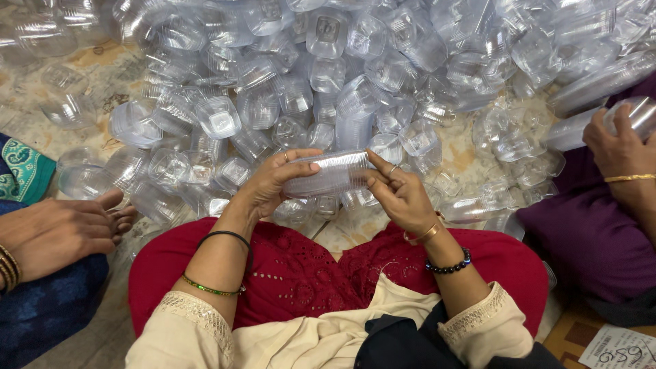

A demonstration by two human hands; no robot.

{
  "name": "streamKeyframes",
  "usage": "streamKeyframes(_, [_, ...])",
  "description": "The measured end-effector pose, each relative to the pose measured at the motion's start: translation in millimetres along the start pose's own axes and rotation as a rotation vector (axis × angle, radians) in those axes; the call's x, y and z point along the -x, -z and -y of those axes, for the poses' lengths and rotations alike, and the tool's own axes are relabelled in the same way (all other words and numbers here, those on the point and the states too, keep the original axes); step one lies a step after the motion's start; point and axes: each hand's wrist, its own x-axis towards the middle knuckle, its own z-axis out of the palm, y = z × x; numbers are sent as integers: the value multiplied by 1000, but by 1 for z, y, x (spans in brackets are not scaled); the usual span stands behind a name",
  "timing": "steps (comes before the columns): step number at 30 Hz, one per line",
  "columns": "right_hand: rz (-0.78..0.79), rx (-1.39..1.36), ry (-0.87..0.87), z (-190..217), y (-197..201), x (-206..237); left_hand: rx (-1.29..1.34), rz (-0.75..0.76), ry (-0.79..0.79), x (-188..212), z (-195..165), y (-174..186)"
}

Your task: The person sits on the floor and nests small clear plastic cups one at a time into a long stack, pressing each cup down to seat it, then sets completed stacks aside and picks up more loose cups from the pile on the floor.

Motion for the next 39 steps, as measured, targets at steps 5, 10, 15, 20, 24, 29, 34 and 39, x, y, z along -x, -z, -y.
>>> streamKeyframes(5, [-69,0,-66,-8,-3,-4,-7,-5,10,-3,-2,3])
streamKeyframes(10, [-105,19,-92,-11,-4,-10,1,-13,8,-8,-4,4])
streamKeyframes(15, [-114,8,-94,-7,-4,-15,-5,-14,12,-14,-6,5])
streamKeyframes(20, [-158,-11,-126,-3,-8,-19,-13,-14,12,-19,-6,6])
streamKeyframes(24, [-173,-30,-134,0,-9,-22,-13,-14,12,-22,-7,5])
streamKeyframes(29, [-178,0,-144,4,-9,-24,-17,-14,14,-24,-9,6])
streamKeyframes(34, [-176,-8,-111,4,-9,-30,-19,-8,19,-29,-12,6])
streamKeyframes(39, [-190,18,-123,4,-9,-36,-25,-12,16,-34,-16,7])
